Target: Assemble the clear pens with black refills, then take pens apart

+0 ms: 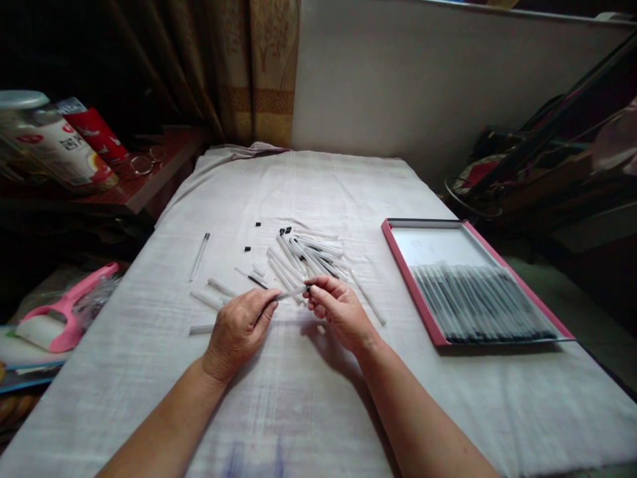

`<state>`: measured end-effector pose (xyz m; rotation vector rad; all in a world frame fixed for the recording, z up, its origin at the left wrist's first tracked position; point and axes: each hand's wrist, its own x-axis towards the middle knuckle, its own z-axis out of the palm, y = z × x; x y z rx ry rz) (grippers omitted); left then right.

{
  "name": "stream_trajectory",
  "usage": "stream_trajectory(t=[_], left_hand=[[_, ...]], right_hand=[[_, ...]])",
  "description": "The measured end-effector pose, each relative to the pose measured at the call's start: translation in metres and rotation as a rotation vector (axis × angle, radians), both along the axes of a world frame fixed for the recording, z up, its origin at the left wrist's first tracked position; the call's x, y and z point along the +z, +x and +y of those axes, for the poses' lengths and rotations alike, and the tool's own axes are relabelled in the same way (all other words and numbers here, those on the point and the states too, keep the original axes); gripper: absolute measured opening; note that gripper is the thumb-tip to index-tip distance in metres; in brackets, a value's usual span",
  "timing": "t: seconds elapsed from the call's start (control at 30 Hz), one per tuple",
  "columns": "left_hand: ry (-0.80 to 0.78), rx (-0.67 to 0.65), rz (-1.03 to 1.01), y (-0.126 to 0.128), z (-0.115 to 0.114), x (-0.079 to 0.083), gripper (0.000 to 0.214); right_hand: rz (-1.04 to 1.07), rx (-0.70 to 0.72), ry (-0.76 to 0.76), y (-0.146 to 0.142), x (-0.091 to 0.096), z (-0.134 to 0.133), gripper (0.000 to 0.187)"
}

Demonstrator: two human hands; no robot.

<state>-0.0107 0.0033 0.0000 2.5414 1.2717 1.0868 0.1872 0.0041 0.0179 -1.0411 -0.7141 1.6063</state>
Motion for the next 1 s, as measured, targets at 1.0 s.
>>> stream_trajectory(t=[1.0], left_hand=[[0.003, -0.031, 0.067, 0.000, 0.000, 0.000, 0.020]], right_hand=[[-1.013, 0.050, 0.546, 0.014, -0.010, -0.003, 0.044]])
